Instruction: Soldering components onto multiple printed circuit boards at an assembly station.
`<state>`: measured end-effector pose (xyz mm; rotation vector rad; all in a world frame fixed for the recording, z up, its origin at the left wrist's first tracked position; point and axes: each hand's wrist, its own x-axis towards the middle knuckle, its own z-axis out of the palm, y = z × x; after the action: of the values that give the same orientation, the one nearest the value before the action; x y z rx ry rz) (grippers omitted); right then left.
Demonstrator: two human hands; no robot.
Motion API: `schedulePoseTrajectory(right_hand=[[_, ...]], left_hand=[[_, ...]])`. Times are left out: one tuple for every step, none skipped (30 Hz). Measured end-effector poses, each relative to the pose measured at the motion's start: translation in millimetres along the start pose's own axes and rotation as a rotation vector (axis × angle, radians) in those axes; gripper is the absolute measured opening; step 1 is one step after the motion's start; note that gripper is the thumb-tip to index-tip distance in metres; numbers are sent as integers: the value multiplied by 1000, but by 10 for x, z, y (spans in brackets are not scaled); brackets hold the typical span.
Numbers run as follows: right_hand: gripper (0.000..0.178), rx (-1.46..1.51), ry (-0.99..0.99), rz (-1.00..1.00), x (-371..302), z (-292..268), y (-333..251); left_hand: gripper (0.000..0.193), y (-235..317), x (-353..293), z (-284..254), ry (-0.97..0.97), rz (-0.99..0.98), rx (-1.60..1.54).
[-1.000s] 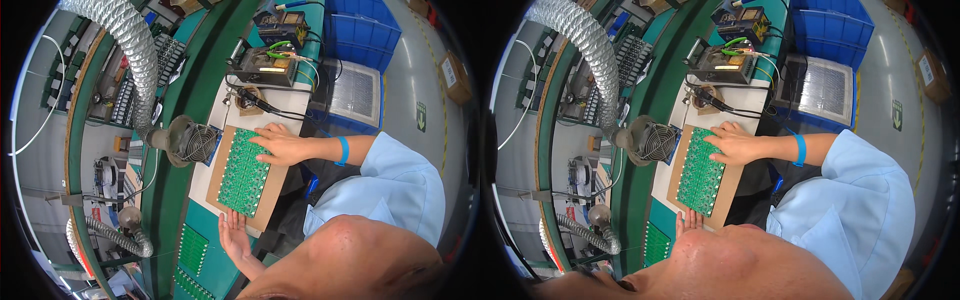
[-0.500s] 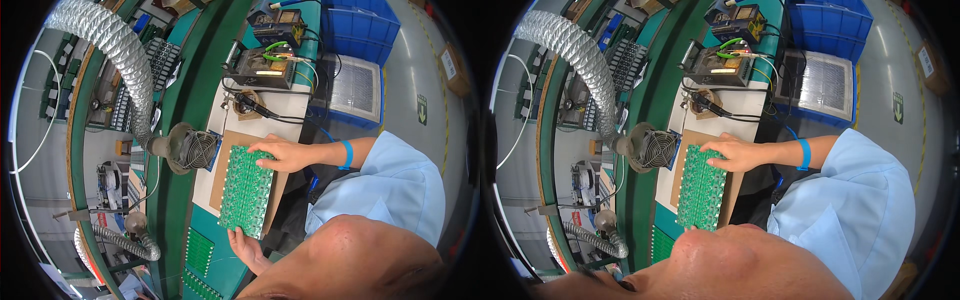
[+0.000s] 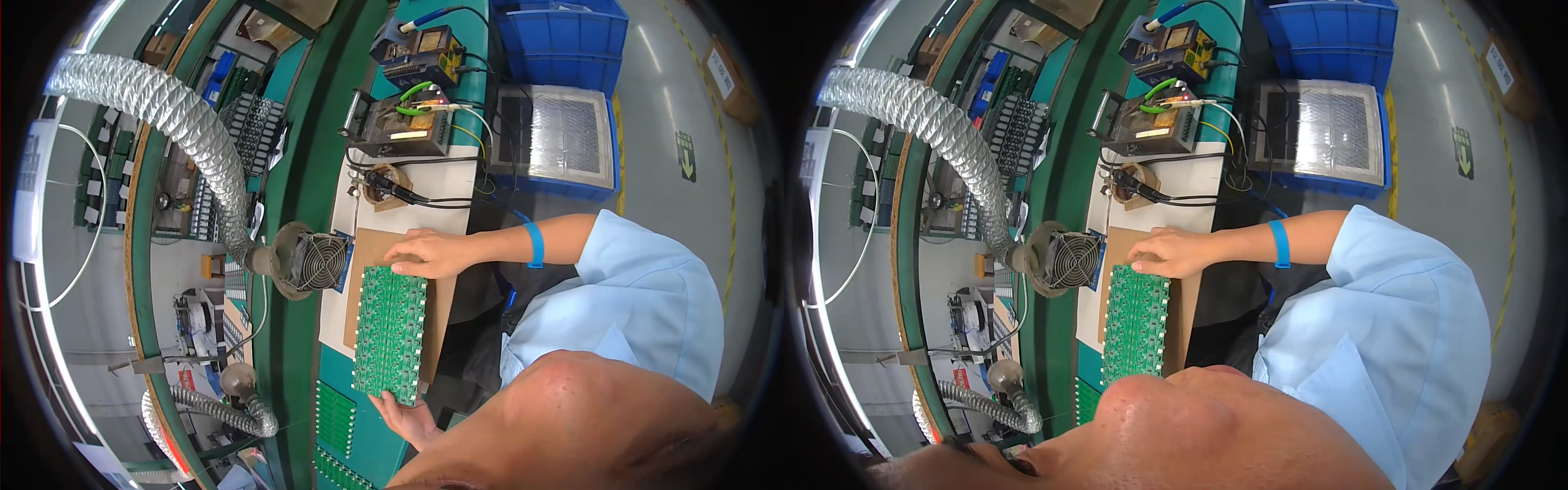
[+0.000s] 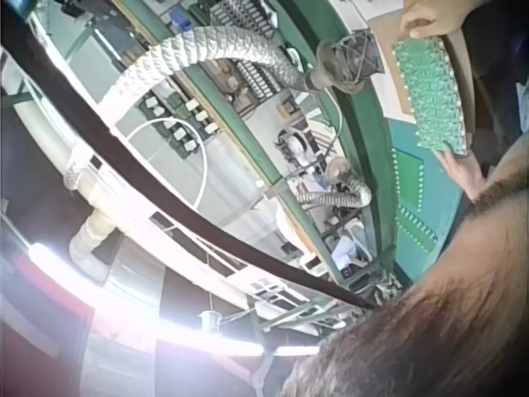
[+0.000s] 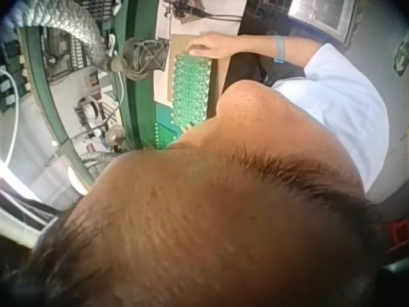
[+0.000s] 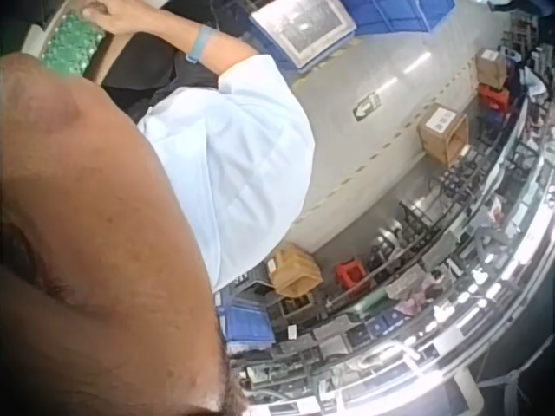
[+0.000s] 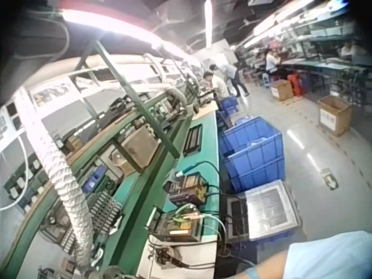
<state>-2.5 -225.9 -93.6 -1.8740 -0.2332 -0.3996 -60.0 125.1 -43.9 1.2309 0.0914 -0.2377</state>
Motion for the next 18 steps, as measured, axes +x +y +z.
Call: schedulePoseTrajectory(right_hand=[[36, -81, 5, -27, 14, -3, 20], [36, -162, 11, -54, 21, -5, 44], [36, -243, 17, -80, 21, -1, 70], [36, -247, 23, -81, 15, 5, 106], [35, -265, 38, -109, 7, 21, 148], [34, -284, 53, -136, -3, 36, 177], [33, -303, 67, -164, -14, 49, 207], [33, -322, 80, -191, -24, 56, 240], [33, -324, 84, -193, -20, 48, 240], [32, -254, 98, -165, -10, 34, 242], [31, -185, 112, -137, 1, 16, 247], [30, -116, 126, -109, 8, -2, 252], [29, -47, 139, -80, 6, -20, 257], [29, -48, 139, -82, 4, -30, 239], [28, -37, 135, -64, -2, -37, 221], [27, -25, 131, -47, -10, -42, 205], [27, -13, 125, -29, -16, -47, 189], [26, -1, 119, -10, -19, -50, 178]], left_hand=[[48, 45, 3, -12, -3, 12, 5], [48, 42, -57, -54, -6, 25, 10], [48, 101, -54, -88, -9, 37, 15], [48, 103, -78, -103, -13, 48, 18], [48, 119, -97, -132, -17, 59, 20], [48, 108, -135, -139, -21, 70, 23], [48, 103, -163, -142, -25, 81, 25], [48, 93, -173, -136, -28, 91, 26], [48, 82, -188, -148, -32, 93, 26], [48, 64, -198, -166, -26, 103, 23], [47, 44, -204, -179, -21, 111, 19], [47, 24, -210, -191, -15, 120, 14], [47, 4, -218, -200, -9, 127, 10], [47, 0, -227, -203, -11, 128, 8], [47, -2, -232, -203, -15, 131, -2], [47, -4, -233, -205, -19, 133, -12], [47, -7, -234, -205, -22, 135, -23], [47, -12, -235, -206, -24, 137, -34]])
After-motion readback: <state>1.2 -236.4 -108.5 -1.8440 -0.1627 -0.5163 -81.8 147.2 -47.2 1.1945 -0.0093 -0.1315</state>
